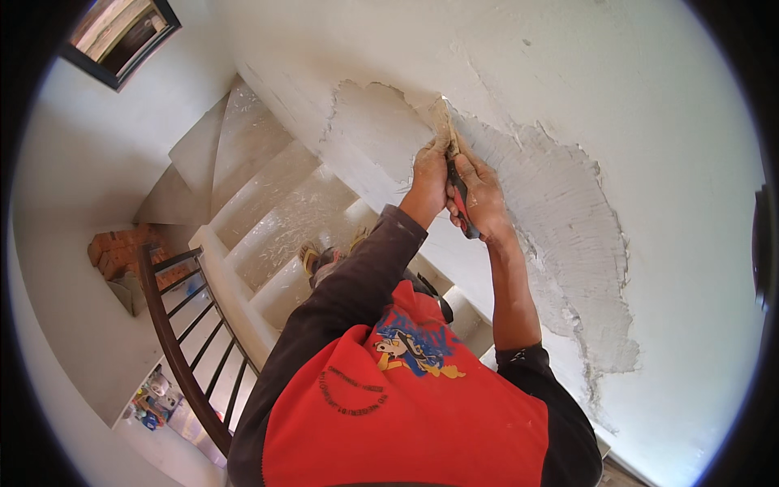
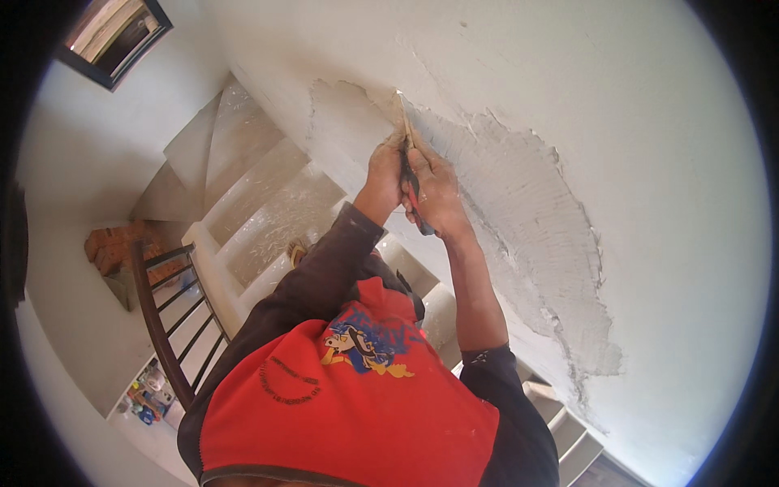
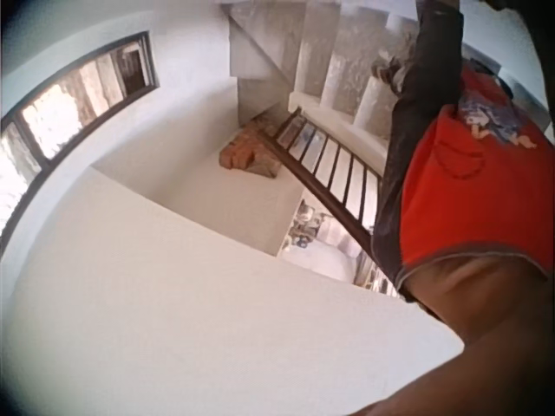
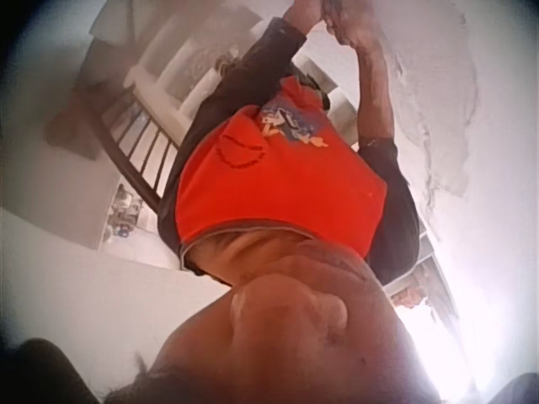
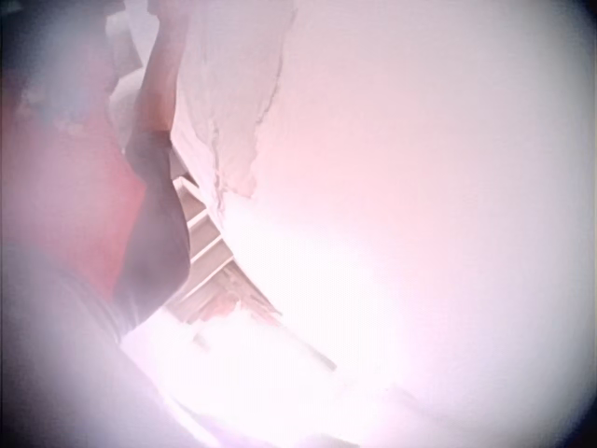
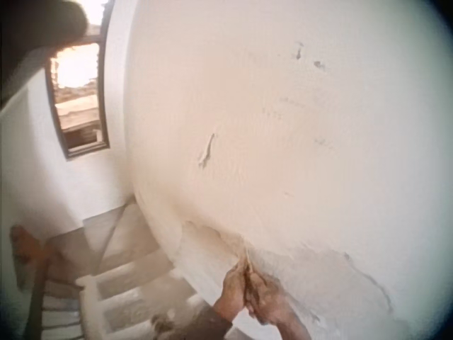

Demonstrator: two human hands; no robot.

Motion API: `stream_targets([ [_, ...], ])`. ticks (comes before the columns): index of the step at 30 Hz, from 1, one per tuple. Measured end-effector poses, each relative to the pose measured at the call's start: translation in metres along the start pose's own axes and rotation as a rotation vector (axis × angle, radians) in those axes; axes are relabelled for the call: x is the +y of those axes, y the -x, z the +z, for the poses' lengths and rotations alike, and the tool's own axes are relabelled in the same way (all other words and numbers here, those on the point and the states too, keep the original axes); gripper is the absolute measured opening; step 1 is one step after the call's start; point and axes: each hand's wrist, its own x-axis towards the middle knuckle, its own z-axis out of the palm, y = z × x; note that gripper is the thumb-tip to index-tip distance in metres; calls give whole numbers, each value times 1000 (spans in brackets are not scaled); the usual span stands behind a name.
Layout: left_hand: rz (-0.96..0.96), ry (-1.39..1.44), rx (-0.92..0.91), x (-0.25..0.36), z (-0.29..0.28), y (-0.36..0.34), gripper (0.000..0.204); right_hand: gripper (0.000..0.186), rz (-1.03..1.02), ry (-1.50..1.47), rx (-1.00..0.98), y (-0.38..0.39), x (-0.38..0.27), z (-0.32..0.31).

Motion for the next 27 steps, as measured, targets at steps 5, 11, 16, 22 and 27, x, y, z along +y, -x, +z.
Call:
stream_targets([
  [5,30,53,139,10,-8,2,50,40,60,1,3,-5,4,3],
  [11,-38,56,129,16,-2,3,51,38,44,-38,61,-7,2,6],
  [16,-9,-116,-15,28,-2,-6,46,34,69,20,53,-16,-6,13],
  [22,128,-7,236,33,-9,-17,44,35,58,102,34,-26,-12,20],
  [27,19,-63,193,42,-24,-25,50,34,-30,44,-58,-43,-5,23],
])
